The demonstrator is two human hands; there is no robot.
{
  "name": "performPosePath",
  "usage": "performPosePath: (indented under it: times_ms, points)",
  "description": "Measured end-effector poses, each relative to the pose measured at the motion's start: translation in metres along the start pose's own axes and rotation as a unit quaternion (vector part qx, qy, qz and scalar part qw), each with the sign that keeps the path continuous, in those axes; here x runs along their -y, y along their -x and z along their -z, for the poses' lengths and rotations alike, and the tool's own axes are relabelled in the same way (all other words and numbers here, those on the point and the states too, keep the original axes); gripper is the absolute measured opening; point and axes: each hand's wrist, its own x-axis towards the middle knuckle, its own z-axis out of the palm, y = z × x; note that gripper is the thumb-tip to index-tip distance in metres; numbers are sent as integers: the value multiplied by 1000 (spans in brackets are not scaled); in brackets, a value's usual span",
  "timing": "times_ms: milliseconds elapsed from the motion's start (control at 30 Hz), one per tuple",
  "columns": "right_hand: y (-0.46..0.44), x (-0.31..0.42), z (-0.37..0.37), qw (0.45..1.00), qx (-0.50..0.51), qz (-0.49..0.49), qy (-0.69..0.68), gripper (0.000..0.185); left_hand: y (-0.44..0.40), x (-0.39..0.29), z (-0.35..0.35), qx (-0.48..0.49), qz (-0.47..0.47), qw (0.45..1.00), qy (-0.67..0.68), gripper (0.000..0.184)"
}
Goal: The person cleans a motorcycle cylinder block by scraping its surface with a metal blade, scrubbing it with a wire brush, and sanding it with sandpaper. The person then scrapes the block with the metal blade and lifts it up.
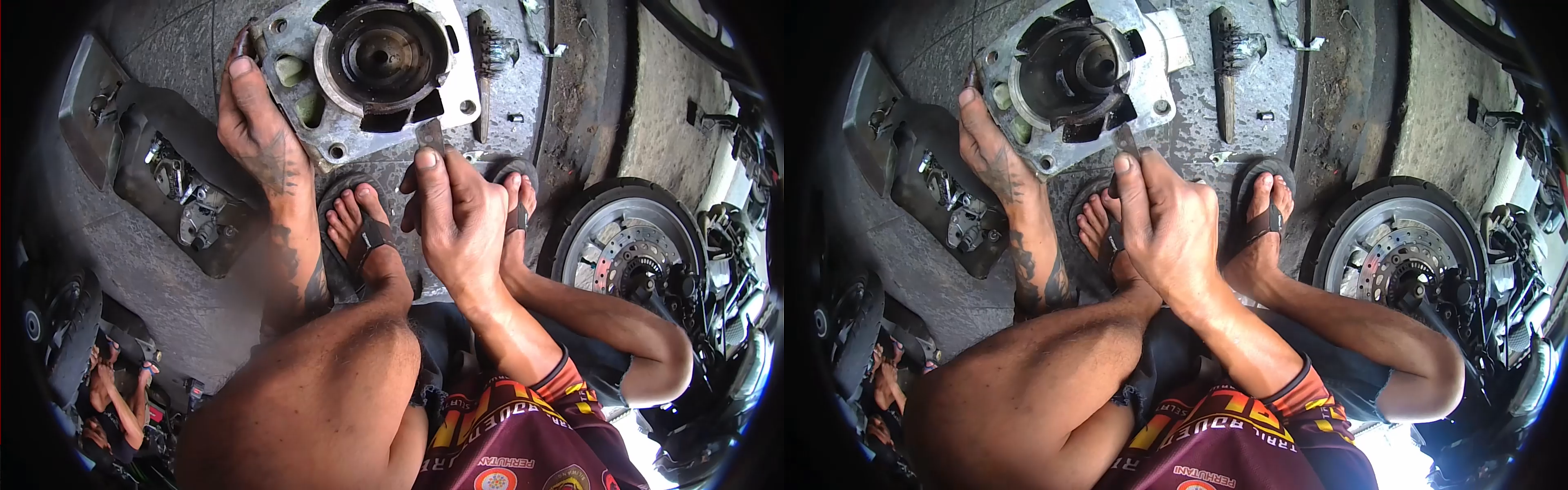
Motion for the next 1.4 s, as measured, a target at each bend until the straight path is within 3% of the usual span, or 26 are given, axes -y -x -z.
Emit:
performPosePath:
  times_ms: [133,267,300,400,533,633,867,900,1067,1200,1267,1333,1400]
  points:
    - [-11,8,18,994,-44,-59,-83,42,1,-3,2,-4,-4,1000,3,60]
    - [-9,3,14,998,-43,-15,-42,42,0,-10,-4,0,5,1000,13,60]
    - [-7,2,15,999,-15,-11,33,42,0,-10,-5,0,6,1000,15,60]
    - [-10,5,15,996,-44,-46,-66,35,2,-10,-3,0,7,1000,15,60]
    - [-11,1,21,995,-48,-65,-51,41,3,-12,-3,0,10,1000,16,59]
    - [-6,-2,19,1000,-19,-16,-3,42,4,-12,-2,0,15,1000,14,59]
    - [-6,7,20,997,-26,-54,-40,41,3,-12,-1,-2,19,1000,14,59]
    - [-6,1,17,1000,-21,-13,-8,42,4,-12,-1,-2,20,1000,15,59]
    - [-8,2,23,999,-30,-39,5,40,3,-12,0,2,21,1000,13,58]
    - [-4,-1,15,997,-6,36,67,40,4,-13,-1,2,24,1000,16,58]
    - [-7,4,18,997,-24,-43,-59,42,4,-13,1,3,21,1000,13,58]
    - [-10,7,23,994,-24,-75,-71,42,4,-13,2,2,19,1000,14,58]
    - [-6,5,12,999,-24,-32,-36,35,5,-13,1,5,23,1000,16,58]
